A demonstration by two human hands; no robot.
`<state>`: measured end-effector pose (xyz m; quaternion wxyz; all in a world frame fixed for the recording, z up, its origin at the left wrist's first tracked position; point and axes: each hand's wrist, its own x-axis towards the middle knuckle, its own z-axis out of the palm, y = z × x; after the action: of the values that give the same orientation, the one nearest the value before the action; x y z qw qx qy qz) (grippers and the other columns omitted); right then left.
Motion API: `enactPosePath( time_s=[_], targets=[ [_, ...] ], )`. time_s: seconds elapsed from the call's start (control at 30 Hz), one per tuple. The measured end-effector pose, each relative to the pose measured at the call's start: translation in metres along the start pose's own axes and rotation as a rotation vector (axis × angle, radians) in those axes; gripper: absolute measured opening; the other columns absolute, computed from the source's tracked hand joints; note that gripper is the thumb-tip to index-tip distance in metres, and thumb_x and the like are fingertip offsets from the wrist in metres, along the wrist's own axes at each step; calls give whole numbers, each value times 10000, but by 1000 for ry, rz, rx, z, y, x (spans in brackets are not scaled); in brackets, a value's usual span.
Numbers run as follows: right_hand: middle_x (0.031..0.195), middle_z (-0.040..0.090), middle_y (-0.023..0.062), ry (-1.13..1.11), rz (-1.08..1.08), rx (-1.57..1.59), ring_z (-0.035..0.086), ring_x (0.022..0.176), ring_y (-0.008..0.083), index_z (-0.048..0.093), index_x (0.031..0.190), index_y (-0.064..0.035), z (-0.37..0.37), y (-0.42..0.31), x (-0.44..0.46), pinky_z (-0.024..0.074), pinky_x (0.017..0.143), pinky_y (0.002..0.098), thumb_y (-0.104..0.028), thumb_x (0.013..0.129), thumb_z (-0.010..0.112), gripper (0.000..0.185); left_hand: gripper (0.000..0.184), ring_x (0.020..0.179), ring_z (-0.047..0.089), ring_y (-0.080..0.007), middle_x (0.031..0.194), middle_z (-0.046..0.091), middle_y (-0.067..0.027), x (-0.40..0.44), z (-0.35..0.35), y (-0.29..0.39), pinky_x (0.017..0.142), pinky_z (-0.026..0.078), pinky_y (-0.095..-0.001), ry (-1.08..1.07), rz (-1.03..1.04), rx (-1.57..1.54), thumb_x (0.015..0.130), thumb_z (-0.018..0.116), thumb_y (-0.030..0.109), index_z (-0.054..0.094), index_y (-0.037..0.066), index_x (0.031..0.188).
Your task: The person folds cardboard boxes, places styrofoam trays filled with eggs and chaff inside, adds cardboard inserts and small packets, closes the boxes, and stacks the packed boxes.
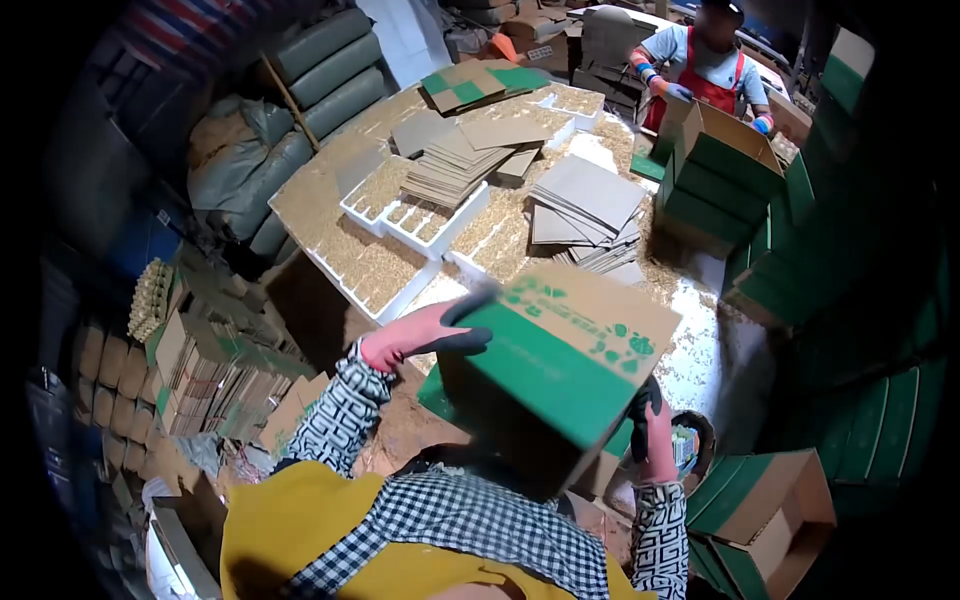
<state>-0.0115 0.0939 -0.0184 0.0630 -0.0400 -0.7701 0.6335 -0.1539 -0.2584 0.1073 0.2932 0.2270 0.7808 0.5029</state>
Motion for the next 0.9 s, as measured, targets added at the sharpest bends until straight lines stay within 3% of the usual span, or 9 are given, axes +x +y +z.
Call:
enactPosePath(
  time_s=[0.07, 0.33, 0.5, 0.53, 0.67, 0.73, 0.8, 0.87, 0.9],
  targets=[
    [1210, 578, 179, -20, 13, 18, 566, 1076, 292, 483, 1293, 6, 6, 48, -4, 446, 930, 348, -135, 919, 503, 401, 805, 1299, 430, -253, 1442, 415, -184, 21, -22, -34, 1087, 316, -342, -233, 183, 117, 878, 621, 463, 289, 22, 1463],
    [1293, 525, 166, 217, 280, 11, 528, 1144, 262, 396, 1372, -15, 36, 84, -40, 412, 979, 342, -155, 946, 500, 460, 748, 1302, 430, -217, 1428, 438, -165, 16, -40, -14, 1062, 336, -313, 134, -96, -223, 907, 586, 428, 305, 10, 1460],
    [1353, 486, 159, 304, 439, 31, 500, 1196, 246, 344, 1416, -29, 39, 115, -14, 384, 1020, 341, -194, 943, 528, 534, 492, 888, 640, -369, 940, 661, -219, 67, 16, -108, 818, 500, -436, 317, -102, 246, 893, 560, 329, 501, 90, 1320],
    [1365, 479, 158, 355, 483, 91, 494, 1207, 243, 334, 1425, -32, 25, 110, 1, 378, 1028, 341, -201, 943, 534, 549, 439, 899, 643, -350, 929, 665, -210, 70, 26, -106, 803, 496, -430, 438, 43, 147, 908, 543, 352, 549, 78, 1251],
    [1422, 428, 152, 476, 219, 420, 439, 1270, 277, 307, 1451, -45, 33, -46, 36, 348, 1062, 372, -234, 936, 570, 608, 513, 1006, 628, -272, 1135, 639, -191, 90, 15, -68, 891, 464, -331, 376, -165, 110, 908, 600, 347, 522, 25, 1301],
    [1448, 391, 171, 303, 103, -341, 378, 1313, 357, 324, 1443, -61, 52, -36, 51, 323, 1084, 404, -253, 879, 650, 680, 511, 925, 634, -228, 1046, 668, -144, 124, 16, -129, 840, 482, -314, 448, 45, -24, 931, 567, 422, 587, -15, 1196],
    [1431, 291, 320, 209, 181, -934, 314, 1321, 476, 347, 1426, -72, 76, -27, 60, 313, 1093, 451, -267, 740, 767, 828, 498, 800, 619, -182, 929, 673, -77, 130, 0, -163, 731, 481, -291, 475, -193, -346, 948, 534, 448, 622, -18, 1099],
    [1420, 262, 352, 244, 104, -826, 305, 1323, 490, 350, 1422, -57, 74, -28, 62, 322, 1087, 455, -273, 748, 763, 820, 527, 725, 599, -162, 829, 669, -67, 153, -7, -263, 675, 478, -305, 783, -107, -243, 945, 527, 473, 641, -34, 1030],
    [1421, 269, 342, 280, 137, -811, 316, 1313, 492, 361, 1415, -51, 74, -29, 60, 333, 1077, 461, -265, 750, 763, 806, 581, 738, 636, -246, 816, 684, -117, 146, -18, -267, 690, 487, -354, 791, -238, -155, 934, 505, 520, 651, -37, 1004]
  ],
)
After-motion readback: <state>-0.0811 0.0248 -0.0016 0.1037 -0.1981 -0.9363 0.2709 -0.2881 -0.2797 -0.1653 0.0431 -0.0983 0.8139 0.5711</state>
